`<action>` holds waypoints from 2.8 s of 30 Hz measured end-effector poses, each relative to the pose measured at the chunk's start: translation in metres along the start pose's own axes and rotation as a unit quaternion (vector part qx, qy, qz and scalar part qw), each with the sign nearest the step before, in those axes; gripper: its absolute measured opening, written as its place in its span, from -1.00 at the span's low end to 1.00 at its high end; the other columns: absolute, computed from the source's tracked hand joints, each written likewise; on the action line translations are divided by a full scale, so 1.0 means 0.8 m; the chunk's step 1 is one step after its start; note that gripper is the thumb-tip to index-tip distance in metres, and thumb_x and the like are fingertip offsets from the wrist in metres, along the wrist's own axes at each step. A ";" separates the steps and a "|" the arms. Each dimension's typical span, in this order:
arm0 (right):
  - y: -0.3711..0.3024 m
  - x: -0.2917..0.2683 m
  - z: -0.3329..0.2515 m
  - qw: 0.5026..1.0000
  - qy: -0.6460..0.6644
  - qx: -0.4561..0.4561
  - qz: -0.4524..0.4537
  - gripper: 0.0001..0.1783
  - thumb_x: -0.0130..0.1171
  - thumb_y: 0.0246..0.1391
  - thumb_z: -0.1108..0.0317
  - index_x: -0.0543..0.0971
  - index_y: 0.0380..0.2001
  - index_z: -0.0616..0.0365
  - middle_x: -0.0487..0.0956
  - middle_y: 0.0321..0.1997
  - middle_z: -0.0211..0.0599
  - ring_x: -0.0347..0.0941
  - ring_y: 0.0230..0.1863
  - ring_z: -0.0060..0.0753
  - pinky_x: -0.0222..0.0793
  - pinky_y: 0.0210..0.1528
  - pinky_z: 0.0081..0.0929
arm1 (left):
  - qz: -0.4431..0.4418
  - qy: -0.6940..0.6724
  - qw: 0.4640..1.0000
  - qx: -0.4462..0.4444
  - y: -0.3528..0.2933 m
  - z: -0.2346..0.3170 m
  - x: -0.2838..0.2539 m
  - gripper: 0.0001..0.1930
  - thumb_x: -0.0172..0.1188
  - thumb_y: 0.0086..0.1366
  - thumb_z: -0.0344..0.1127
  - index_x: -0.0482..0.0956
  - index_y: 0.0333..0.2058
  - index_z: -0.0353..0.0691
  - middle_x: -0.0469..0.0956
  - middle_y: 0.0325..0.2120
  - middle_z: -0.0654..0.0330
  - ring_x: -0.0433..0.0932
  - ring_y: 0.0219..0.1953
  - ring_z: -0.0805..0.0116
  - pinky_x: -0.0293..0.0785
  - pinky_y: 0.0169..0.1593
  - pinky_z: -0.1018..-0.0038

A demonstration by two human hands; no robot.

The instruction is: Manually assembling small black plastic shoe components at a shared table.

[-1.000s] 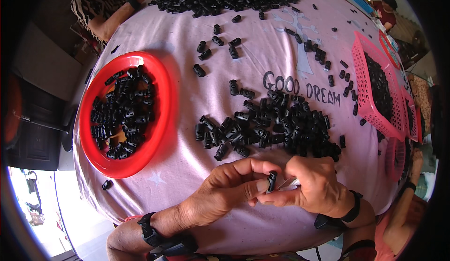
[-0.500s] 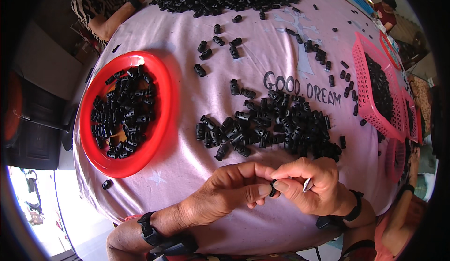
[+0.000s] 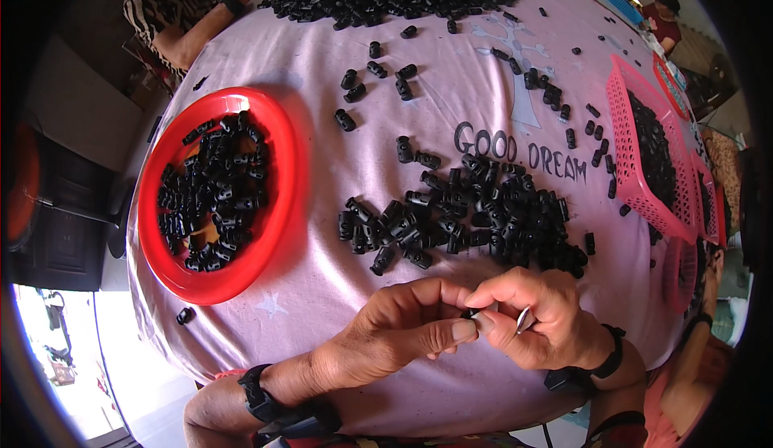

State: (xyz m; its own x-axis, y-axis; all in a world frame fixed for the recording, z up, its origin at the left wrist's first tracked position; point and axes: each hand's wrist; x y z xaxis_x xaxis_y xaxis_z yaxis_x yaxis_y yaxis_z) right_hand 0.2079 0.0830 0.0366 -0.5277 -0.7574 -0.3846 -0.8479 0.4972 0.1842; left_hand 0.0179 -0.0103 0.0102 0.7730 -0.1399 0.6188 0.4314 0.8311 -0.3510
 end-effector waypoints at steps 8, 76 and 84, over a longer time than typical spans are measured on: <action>-0.005 0.005 0.005 1.000 -0.001 -0.002 0.015 -0.86 0.09 0.06 0.56 0.43 -0.27 0.30 0.58 -0.58 -0.29 0.51 -0.55 -0.66 0.37 -0.53 -0.72 | -0.002 0.019 1.000 -0.016 0.003 0.001 -0.001 -0.65 0.12 0.31 -0.25 0.39 0.02 -0.21 0.50 -0.27 0.39 0.37 -0.29 0.70 0.34 -0.21 0.70; -0.002 -0.005 -0.003 0.999 0.007 0.034 -0.020 -0.75 0.15 0.08 0.48 0.45 -0.15 0.28 0.62 -0.37 -0.26 0.62 -0.36 -0.51 0.52 -0.37 -0.67 | 0.016 -0.020 1.000 -0.007 0.001 -0.003 -0.001 -0.71 0.10 0.33 -0.18 0.46 -0.06 -0.19 0.51 -0.33 0.40 0.39 -0.35 0.69 0.35 -0.27 0.71; -0.002 0.001 0.000 1.000 -0.013 0.004 0.020 -0.80 0.17 0.01 0.55 0.50 -0.24 0.27 0.58 -0.45 -0.32 0.47 -0.59 -0.70 0.32 -0.59 -0.74 | 0.024 -0.029 0.999 -0.005 -0.001 -0.002 0.000 -0.70 0.11 0.32 -0.18 0.45 -0.06 -0.19 0.52 -0.33 0.39 0.39 -0.35 0.69 0.35 -0.27 0.71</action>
State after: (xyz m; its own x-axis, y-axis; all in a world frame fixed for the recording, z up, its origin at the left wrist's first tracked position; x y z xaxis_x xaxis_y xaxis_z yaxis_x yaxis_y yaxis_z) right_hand 0.2086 0.0819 0.0359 -0.5603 -0.7255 -0.3996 -0.8251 0.5312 0.1924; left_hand 0.0185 -0.0117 0.0096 0.7649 -0.0693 0.6404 0.4002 0.8301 -0.3882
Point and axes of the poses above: each hand's wrist, its own y-axis towards the middle knuckle, its own x-axis out of the palm, z = x × y
